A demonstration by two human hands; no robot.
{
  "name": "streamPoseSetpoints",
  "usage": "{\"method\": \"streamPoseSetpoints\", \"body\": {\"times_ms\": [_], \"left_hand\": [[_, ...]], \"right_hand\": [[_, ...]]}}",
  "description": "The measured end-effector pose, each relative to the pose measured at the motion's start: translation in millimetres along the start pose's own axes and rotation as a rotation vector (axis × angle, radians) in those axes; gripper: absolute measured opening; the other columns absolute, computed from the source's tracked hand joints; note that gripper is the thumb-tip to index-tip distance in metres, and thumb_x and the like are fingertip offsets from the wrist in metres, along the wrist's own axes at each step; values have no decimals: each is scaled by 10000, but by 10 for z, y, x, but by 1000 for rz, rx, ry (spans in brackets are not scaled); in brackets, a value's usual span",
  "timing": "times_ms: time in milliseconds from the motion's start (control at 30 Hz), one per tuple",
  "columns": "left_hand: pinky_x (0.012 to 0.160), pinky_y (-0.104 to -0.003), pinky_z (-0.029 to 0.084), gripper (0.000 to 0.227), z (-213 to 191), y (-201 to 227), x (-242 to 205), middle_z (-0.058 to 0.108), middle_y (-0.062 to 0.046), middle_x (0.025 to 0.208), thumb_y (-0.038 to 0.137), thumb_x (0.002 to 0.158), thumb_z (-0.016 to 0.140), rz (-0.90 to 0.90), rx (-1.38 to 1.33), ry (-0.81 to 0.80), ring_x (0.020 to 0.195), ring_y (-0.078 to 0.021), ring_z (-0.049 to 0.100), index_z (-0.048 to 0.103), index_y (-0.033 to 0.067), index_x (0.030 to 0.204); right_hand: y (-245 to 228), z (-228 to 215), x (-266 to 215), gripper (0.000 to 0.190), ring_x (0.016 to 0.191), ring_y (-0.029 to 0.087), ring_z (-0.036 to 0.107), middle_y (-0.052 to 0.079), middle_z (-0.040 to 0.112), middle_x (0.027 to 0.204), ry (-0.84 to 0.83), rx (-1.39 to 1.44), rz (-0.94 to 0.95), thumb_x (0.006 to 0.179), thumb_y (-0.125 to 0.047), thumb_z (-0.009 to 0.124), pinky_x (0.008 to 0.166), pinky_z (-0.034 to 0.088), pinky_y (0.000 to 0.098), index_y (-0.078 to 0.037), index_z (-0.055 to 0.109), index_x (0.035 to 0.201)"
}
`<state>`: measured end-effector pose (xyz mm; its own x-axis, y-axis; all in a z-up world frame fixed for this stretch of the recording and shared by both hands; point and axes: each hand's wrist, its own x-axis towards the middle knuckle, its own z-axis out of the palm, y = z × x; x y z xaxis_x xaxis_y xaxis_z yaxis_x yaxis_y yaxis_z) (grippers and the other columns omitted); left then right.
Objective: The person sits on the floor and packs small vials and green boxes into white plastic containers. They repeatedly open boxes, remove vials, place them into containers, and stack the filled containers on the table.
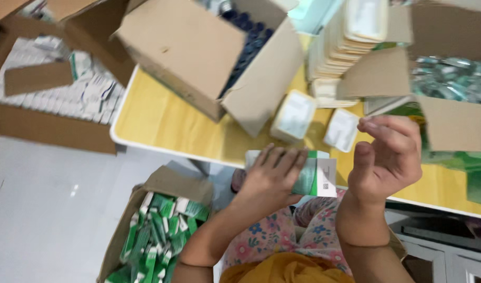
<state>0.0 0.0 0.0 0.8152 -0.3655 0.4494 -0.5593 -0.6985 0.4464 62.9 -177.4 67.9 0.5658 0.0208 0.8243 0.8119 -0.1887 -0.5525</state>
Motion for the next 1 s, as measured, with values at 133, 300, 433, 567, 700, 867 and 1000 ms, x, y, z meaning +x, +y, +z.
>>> {"method": "streamPoseSetpoints", "body": {"times_ms": [133, 300, 433, 567, 700, 867, 1000], "left_hand": [[1152, -548, 376, 945, 435, 187, 424, 606, -147, 1366, 368, 640, 870, 69, 131, -92, 1272, -339, 542, 560, 9, 1456], [1195, -538, 331, 758, 603, 212, 468, 563, -109, 1505, 342, 722, 818, 95, 171, 42, 1393, -361, 501, 595, 73, 1395], [1215, -595, 294, 674, 482, 171, 402, 541, -127, 1454, 364, 799, 800, 17, 79, 8, 1414, -352, 475, 609, 77, 1378], [1234, -607, 285, 526, 66, -323, 508, 532, -74, 1525, 362, 966, 757, -107, 456, 279, 1471, -248, 459, 619, 129, 1417], [1172, -717, 120, 658, -310, -792, 384, 494, -146, 1537, 572, 908, 711, -422, 723, 387, 1488, -344, 352, 606, 179, 1425], [1154, -771, 34, 795, -291, -911, -131, 506, -169, 1455, 668, 791, 751, -813, 706, 463, 1493, -430, 318, 602, 168, 1392], [1166, -761, 44, 817, -43, -862, -412, 457, -216, 1491, 671, 813, 739, -762, 557, 558, 1462, -465, 321, 598, 167, 1440]], "right_hand": [[241, -460, 0, 184, 1034, 189, 639, 136, 647, 1160, -80, -96, 78, 1082, -116, 729, 912, 548, 280, 32, 661, 1168], [418, -464, 111, 94, 1005, 221, 670, 136, 682, 1054, -224, -192, 52, 989, 12, 726, 909, 538, 323, 12, 685, 1074], [732, 31, 417, 137, 940, 295, 672, 131, 698, 1002, -420, -186, -44, 911, 15, 761, 833, 528, 375, -26, 704, 1028], [1286, 998, 887, 60, 959, 368, 651, 149, 681, 994, -601, -218, -123, 950, -80, 717, 822, 517, 448, -35, 721, 989], [1742, 1913, 1087, 124, 975, 395, 665, 171, 695, 969, -696, -423, -123, 841, -37, 666, 829, 531, 481, -52, 754, 926], [2262, 2716, 1028, 191, 988, 380, 711, 205, 715, 1080, -944, -803, 189, 875, -112, 611, 763, 592, 485, -41, 762, 967], [2576, 2990, 937, 225, 953, 358, 738, 176, 740, 1055, -913, -849, 334, 907, -172, 572, 728, 607, 496, -81, 770, 963]]}}
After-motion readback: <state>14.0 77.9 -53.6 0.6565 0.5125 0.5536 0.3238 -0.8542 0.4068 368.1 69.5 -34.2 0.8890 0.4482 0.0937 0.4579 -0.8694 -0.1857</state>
